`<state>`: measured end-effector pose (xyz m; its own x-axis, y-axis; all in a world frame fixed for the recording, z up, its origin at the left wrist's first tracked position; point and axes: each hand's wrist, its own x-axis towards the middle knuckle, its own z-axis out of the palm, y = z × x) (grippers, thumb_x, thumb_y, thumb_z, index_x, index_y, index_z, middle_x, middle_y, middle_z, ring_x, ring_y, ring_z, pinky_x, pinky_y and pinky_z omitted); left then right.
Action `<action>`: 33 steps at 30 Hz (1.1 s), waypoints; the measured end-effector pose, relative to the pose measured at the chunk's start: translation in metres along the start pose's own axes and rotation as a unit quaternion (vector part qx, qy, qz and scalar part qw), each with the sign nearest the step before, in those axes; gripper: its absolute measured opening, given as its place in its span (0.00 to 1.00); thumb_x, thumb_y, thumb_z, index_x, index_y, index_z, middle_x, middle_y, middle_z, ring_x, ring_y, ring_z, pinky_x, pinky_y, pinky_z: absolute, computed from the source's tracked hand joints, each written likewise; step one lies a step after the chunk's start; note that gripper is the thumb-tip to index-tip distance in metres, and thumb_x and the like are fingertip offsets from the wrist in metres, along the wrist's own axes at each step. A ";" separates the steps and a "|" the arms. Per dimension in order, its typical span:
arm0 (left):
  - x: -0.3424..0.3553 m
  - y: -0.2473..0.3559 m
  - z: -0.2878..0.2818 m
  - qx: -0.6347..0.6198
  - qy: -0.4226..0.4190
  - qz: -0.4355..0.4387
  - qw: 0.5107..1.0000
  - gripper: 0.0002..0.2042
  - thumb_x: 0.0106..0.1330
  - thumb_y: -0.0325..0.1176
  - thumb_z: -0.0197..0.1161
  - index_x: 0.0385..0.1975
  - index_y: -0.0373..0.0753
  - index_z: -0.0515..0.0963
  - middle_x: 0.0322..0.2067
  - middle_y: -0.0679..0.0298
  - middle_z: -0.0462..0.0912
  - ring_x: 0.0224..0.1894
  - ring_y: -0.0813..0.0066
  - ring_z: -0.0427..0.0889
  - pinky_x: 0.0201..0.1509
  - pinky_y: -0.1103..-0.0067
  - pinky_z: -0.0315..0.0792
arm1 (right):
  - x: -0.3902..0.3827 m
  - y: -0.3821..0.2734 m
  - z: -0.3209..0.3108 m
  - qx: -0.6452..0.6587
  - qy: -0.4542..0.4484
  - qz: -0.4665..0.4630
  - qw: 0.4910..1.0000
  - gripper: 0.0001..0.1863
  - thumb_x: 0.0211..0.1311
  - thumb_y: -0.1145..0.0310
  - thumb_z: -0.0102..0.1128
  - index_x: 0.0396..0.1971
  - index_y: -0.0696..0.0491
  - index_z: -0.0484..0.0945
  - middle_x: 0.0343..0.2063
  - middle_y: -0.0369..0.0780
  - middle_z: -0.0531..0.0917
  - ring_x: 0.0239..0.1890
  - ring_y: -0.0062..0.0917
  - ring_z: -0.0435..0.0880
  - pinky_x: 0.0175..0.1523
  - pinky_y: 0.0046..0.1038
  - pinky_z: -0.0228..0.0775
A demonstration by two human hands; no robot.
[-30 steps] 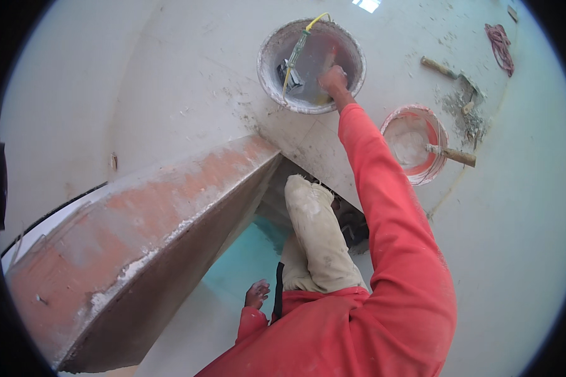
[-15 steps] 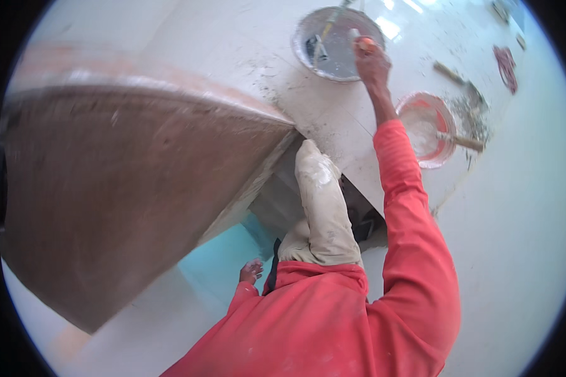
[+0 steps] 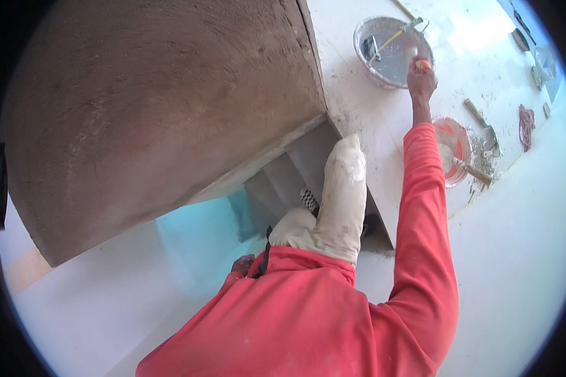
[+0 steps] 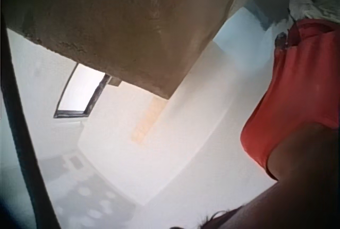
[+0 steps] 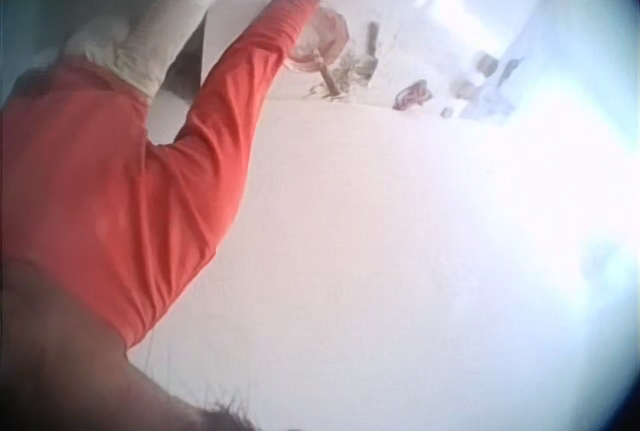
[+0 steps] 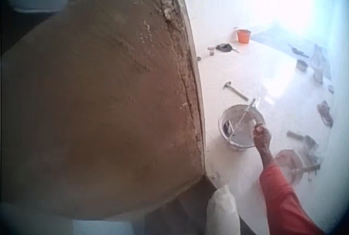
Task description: The person applies plaster to the underside and side of a concrete stair structure using a brush and then smooths it with a trowel, dipping the tools into buckets of mixture.
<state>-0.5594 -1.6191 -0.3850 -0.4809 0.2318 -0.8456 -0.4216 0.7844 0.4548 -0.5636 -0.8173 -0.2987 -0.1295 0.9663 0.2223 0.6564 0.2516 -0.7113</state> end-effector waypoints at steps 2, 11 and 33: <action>0.004 -0.001 -0.002 -0.204 0.021 -0.118 0.972 0.10 0.55 0.30 0.57 0.36 0.45 0.78 0.25 0.70 0.78 0.24 0.79 0.74 0.26 0.83 0.66 | -0.006 0.001 0.001 0.028 0.043 -0.045 0.998 0.05 0.54 0.70 0.58 0.32 0.46 0.79 0.32 0.39 0.81 0.38 0.30 0.81 0.45 0.27 0.70; 0.032 -0.002 -0.009 -0.126 0.049 -0.105 0.985 0.08 0.59 0.31 0.50 0.34 0.41 0.77 0.25 0.67 0.79 0.25 0.76 0.74 0.24 0.80 0.67 | -0.026 -0.022 -0.030 -0.110 0.062 -0.263 0.956 0.11 0.57 0.64 0.55 0.41 0.39 0.78 0.38 0.39 0.80 0.44 0.32 0.77 0.48 0.31 0.68; 0.042 -0.067 0.014 0.448 -0.016 0.201 0.871 0.12 0.60 0.34 0.49 0.41 0.41 0.75 0.40 0.55 0.77 0.45 0.57 0.76 0.46 0.68 0.70 | -0.229 -0.236 -0.222 0.351 -0.280 -0.216 0.867 0.05 0.57 0.78 0.44 0.33 0.54 0.69 0.35 0.41 0.75 0.25 0.22 0.75 0.23 0.18 0.67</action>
<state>-0.5406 -1.6539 -0.4553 -0.4236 0.5966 -0.6817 0.5530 0.7663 0.3270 -0.5234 -1.1098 -0.0338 -0.7200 0.5994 0.3497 -0.1319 0.3765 -0.9170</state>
